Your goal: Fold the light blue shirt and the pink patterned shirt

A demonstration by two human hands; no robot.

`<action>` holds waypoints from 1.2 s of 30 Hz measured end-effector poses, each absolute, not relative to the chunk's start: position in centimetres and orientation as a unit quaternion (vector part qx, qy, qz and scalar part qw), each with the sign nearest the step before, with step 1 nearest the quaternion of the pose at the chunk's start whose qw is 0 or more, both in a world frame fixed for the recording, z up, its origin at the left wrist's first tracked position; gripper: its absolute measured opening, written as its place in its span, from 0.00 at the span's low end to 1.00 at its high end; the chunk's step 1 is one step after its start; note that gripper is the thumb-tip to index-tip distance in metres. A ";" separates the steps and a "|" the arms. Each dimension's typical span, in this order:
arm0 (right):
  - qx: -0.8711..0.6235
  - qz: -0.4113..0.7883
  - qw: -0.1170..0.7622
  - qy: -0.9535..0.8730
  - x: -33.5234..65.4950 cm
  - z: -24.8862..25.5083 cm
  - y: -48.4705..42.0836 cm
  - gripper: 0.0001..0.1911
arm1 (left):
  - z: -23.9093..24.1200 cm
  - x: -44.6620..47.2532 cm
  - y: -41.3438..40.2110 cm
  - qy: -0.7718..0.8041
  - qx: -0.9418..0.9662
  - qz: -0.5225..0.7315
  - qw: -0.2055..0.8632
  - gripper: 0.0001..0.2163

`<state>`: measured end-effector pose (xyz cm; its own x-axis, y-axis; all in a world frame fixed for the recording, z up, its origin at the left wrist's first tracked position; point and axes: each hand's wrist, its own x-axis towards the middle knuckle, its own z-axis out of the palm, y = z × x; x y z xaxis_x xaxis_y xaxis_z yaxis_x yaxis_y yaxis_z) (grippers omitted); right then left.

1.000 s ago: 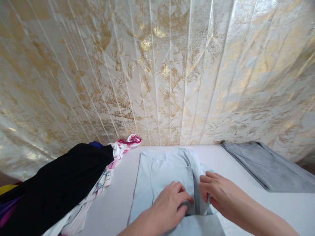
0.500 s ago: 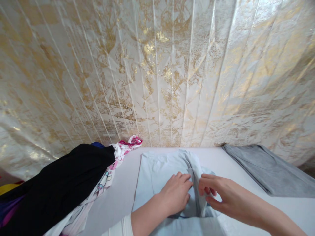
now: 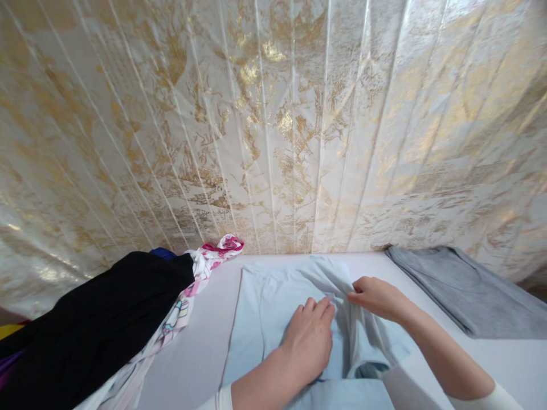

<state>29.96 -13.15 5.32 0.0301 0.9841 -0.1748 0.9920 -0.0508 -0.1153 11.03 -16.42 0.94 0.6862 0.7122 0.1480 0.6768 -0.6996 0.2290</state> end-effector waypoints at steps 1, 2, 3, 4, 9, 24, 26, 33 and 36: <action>0.720 -0.103 0.015 0.686 30.4 5.6 -13.2 0.14 | 0.9 11.1 -16.4 0.375 0.918 0.108 0.071 0.21; 0.723 -0.104 0.010 0.683 30.7 5.8 -13.2 0.14 | 0.9 11.1 -16.3 0.371 0.921 0.102 0.065 0.21; 0.726 -0.105 0.003 0.679 31.0 5.9 -13.2 0.14 | 0.8 11.2 -16.2 0.368 0.923 0.097 0.059 0.22; 0.728 -0.108 -0.006 0.677 31.2 5.9 -13.2 0.14 | 0.8 11.2 -16.1 0.367 0.924 0.092 0.054 0.22; 0.728 -0.118 -0.053 0.673 30.7 5.3 -12.8 0.16 | 0.9 11.1 -16.0 0.357 0.929 0.088 0.041 0.18; 0.701 -0.208 -0.244 0.637 31.6 2.9 -6.7 0.09 | 2.2 9.1 -16.7 0.383 0.906 0.112 0.141 0.14; 0.712 -0.205 -0.261 0.619 31.9 2.4 -5.2 0.06 | 2.0 9.0 -17.1 0.385 0.903 0.113 0.153 0.14; 0.676 -0.338 -0.299 0.583 30.5 2.8 -3.6 0.09 | 0.1 8.9 -17.5 0.338 0.915 0.094 0.201 0.13; 0.649 -0.393 -0.303 0.577 28.8 3.6 -3.0 0.13 | 0.3 8.7 -17.7 0.333 0.914 0.069 0.221 0.12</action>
